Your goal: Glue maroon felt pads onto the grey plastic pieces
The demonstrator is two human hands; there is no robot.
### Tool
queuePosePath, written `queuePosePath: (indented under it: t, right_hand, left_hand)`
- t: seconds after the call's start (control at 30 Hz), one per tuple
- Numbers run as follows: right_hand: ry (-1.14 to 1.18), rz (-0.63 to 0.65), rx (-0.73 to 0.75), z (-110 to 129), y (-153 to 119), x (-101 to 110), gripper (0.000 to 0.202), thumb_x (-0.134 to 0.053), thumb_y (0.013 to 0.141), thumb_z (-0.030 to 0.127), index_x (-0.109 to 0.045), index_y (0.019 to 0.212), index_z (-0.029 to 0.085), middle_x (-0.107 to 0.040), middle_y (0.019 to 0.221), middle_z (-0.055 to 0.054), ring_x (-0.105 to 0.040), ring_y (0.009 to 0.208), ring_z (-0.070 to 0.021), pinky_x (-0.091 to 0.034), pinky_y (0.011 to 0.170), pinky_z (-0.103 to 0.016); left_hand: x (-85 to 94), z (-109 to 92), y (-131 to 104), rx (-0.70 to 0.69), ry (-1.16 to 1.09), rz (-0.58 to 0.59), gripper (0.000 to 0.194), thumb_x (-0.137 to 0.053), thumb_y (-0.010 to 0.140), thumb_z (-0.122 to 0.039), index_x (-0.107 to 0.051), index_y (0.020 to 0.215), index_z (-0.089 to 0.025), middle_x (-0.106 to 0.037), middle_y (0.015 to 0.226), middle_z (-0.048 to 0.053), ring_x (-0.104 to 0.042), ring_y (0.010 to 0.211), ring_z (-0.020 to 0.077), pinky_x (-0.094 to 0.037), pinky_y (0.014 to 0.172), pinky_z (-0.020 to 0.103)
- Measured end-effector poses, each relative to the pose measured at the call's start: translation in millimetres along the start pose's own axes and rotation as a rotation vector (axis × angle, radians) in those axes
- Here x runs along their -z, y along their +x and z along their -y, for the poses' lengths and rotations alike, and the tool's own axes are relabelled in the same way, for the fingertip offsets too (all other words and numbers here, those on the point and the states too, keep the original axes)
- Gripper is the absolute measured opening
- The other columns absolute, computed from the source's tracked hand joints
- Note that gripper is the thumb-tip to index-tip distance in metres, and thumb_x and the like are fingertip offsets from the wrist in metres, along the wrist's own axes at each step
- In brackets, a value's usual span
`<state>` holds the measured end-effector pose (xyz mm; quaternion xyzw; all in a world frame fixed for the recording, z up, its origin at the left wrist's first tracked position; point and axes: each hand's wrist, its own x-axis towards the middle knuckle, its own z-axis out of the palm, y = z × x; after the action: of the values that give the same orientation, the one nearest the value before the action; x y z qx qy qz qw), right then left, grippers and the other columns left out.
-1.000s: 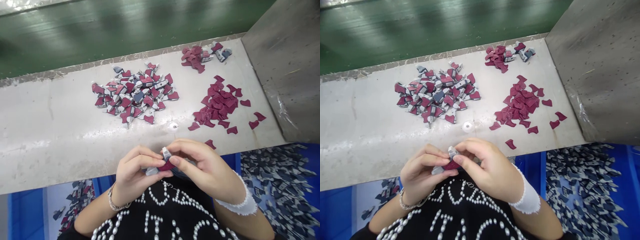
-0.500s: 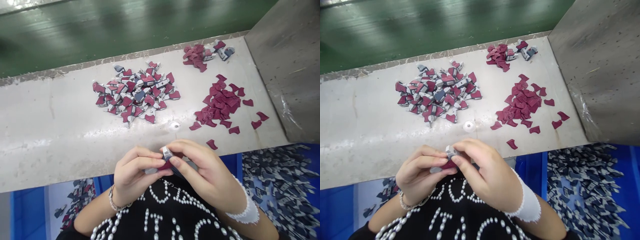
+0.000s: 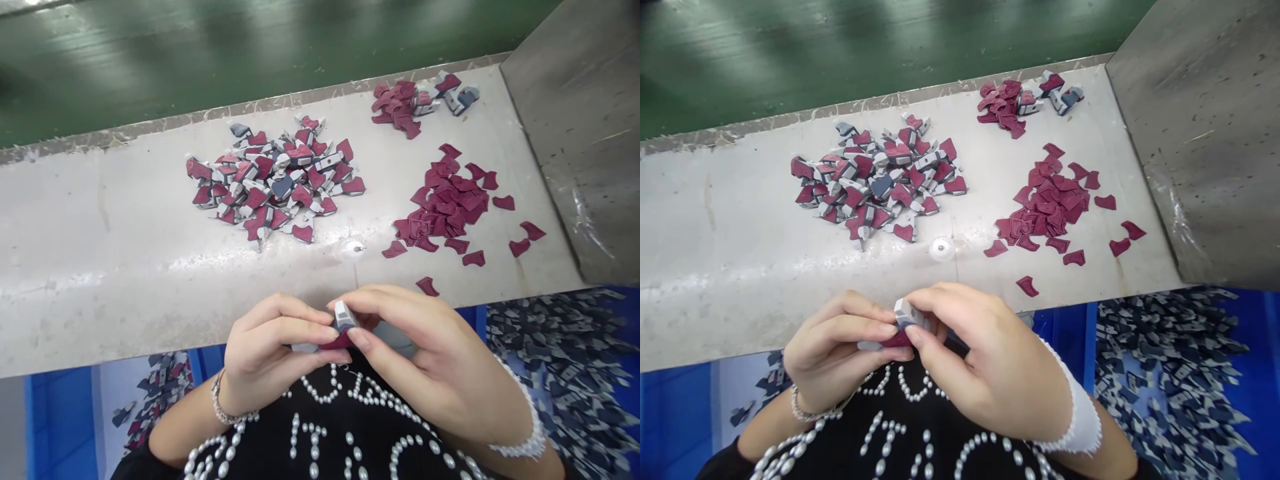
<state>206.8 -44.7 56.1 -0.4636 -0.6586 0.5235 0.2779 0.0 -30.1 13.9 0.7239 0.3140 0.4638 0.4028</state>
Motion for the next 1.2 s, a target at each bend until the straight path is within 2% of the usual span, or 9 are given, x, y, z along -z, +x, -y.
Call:
queuePosePath:
  t: [0.17, 0.23, 0.3, 0.43, 0.57, 0.77, 0.9, 1.07, 1.2]
  right_hand:
    - [-0.036, -0.031, -0.001, 4.3, 1.2, -1.8, 0.014, -0.05, 0.098, 0.016, -0.059, 0.108, 0.02, -0.064, 0.09, 0.001, -0.058, 0.08, -0.0107, -0.048, 0.069, -0.023]
    - [-0.074, -0.041, -0.003, 4.6, 0.5, -3.7, 0.016, -0.048, 0.099, 0.014, -0.059, 0.11, 0.021, -0.066, 0.096, 0.0, -0.061, 0.085, -0.0119, -0.05, 0.074, -0.023]
    - [-0.129, -0.051, 0.011, 3.7, -0.4, -6.6, 0.022, -0.048, 0.099, 0.013, -0.06, 0.115, 0.021, -0.068, 0.105, -0.001, -0.063, 0.095, -0.0129, -0.051, 0.083, -0.024]
    - [-0.253, -0.075, 0.054, -0.5, -1.9, -11.9, 0.032, -0.047, 0.099, 0.01, -0.06, 0.127, 0.018, -0.069, 0.12, -0.004, -0.063, 0.112, -0.0142, -0.051, 0.099, -0.026]
    - [-0.298, -0.08, 0.067, -3.5, -3.6, -10.7, 0.031, -0.05, 0.099, 0.013, -0.061, 0.128, 0.016, -0.07, 0.122, -0.004, -0.063, 0.115, -0.0143, -0.05, 0.103, -0.027]
    - [-0.276, -0.035, 0.094, -2.0, -6.6, -4.0, 0.033, -0.051, 0.099, 0.013, -0.064, 0.128, 0.021, -0.067, 0.127, -0.002, -0.062, 0.116, -0.0121, -0.052, 0.099, -0.021]
    - [-0.274, -0.008, 0.09, -0.7, -8.2, -5.0, 0.033, -0.056, 0.097, 0.017, -0.065, 0.128, 0.025, -0.064, 0.13, -0.004, -0.063, 0.117, -0.0184, -0.056, 0.096, -0.028]
    - [-0.268, 0.004, 0.147, 0.3, -7.1, -7.5, 0.027, -0.054, 0.098, 0.013, -0.067, 0.121, 0.019, -0.068, 0.117, -0.007, -0.066, 0.102, -0.0191, -0.058, 0.085, -0.029]
    - [-0.212, 0.031, 0.084, -3.6, -6.4, -3.3, 0.036, -0.056, 0.097, 0.013, -0.06, 0.131, 0.024, -0.066, 0.116, -0.003, -0.066, 0.099, -0.0157, -0.058, 0.081, -0.026]
  left_hand:
    - [-1.8, -0.6, -2.3, -0.025, 0.088, -0.015, 0.023, -0.083, 0.075, -0.01, -0.071, 0.095, -0.014, -0.071, 0.094, 0.003, -0.074, 0.078, 0.0111, -0.065, 0.071, 0.017]
    - [-2.1, 1.1, -3.6, -0.017, 0.103, -0.014, 0.024, -0.083, 0.076, -0.01, -0.07, 0.095, -0.015, -0.071, 0.094, 0.004, -0.073, 0.079, 0.0114, -0.064, 0.072, 0.019]
    - [-1.4, 2.8, -4.0, 0.066, 0.074, -0.007, 0.024, -0.082, 0.078, -0.013, -0.068, 0.097, -0.016, -0.07, 0.095, 0.004, -0.073, 0.081, 0.0132, -0.064, 0.072, 0.022]
    - [3.6, 2.5, 0.5, 0.274, 0.103, 0.112, 0.024, -0.078, 0.083, -0.021, -0.065, 0.103, -0.018, -0.073, 0.09, 0.005, -0.071, 0.078, 0.0157, -0.062, 0.068, 0.025]
    - [8.7, -2.0, 7.5, 0.215, 0.142, 0.199, 0.022, -0.075, 0.085, -0.019, -0.068, 0.106, -0.017, -0.077, 0.094, 0.006, -0.074, 0.082, 0.0164, -0.063, 0.074, 0.024]
    - [10.8, -6.6, 10.1, 0.205, 0.095, 0.232, 0.023, -0.073, 0.086, -0.012, -0.068, 0.107, -0.016, -0.078, 0.104, 0.006, -0.076, 0.093, 0.0158, -0.062, 0.084, 0.02]
    - [8.1, -6.5, 9.0, 0.188, 0.074, 0.194, 0.012, -0.072, 0.084, -0.011, -0.067, 0.093, -0.018, -0.078, 0.096, 0.007, -0.076, 0.086, 0.0172, -0.064, 0.075, 0.022]
    - [2.1, -2.7, 4.3, 0.117, 0.011, 0.134, 0.013, -0.073, 0.081, -0.009, -0.067, 0.09, -0.016, -0.077, 0.09, 0.009, -0.076, 0.078, 0.0175, -0.064, 0.069, 0.023]
    - [2.9, 0.6, 1.1, 0.249, -0.072, 0.161, 0.02, -0.077, 0.081, -0.013, -0.07, 0.099, -0.018, -0.079, 0.093, 0.008, -0.077, 0.082, 0.0197, -0.066, 0.074, 0.027]
